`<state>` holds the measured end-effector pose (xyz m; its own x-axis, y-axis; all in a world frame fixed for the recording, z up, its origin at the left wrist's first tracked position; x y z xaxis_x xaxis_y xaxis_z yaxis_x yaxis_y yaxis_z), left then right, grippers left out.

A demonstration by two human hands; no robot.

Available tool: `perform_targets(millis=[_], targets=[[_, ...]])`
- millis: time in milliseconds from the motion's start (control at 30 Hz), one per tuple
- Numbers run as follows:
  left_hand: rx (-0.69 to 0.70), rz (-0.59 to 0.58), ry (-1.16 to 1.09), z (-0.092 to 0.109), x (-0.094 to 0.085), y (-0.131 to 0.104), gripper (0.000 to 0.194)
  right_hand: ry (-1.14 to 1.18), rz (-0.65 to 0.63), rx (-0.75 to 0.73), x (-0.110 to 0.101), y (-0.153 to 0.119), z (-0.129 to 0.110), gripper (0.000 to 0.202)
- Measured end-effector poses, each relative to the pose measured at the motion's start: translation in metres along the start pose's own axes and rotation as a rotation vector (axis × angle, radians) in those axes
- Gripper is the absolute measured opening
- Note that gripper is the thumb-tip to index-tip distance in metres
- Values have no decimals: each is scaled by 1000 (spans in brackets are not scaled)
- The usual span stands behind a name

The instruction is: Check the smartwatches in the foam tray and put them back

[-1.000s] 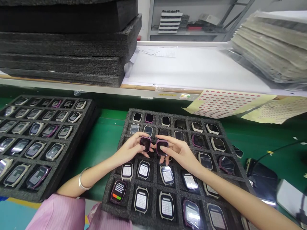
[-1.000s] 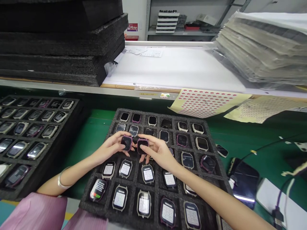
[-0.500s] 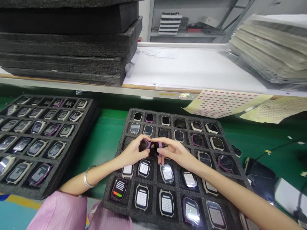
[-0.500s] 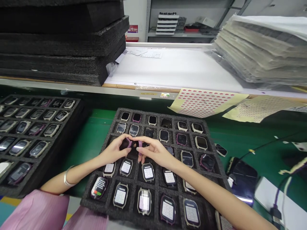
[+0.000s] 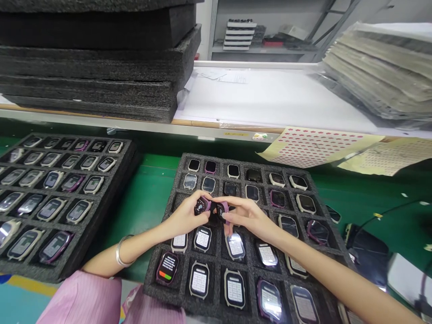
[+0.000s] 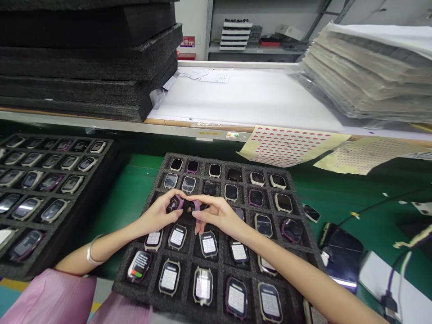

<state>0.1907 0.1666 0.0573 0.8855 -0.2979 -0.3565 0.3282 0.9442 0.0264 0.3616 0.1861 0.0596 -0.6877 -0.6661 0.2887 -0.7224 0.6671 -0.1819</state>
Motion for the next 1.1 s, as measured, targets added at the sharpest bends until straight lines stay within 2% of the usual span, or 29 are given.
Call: perform_targets(millis=[200,633,1100], targets=[[-9,41,-47,-1,-1,1,31,-3,34,-20,2,0,-1,51],[23,48,-19,3,-3,-2,30,-25,24,-40,3,-2,-5,57],[3,20,40,4,-1,-4,30,-24,65,-24,7,-5,-10,48]])
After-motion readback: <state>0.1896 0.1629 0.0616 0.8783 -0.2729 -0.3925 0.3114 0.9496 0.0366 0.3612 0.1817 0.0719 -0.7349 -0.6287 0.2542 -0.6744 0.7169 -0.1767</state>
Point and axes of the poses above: each hand's wrist, its own y-axis towards the middle knuckle, its own x-axis out of the palm, z = x × y, the point moved 4 cm from there along y, towards the middle knuckle, and after that the axes turned 7 degrees about y, right-handed, at the moved point
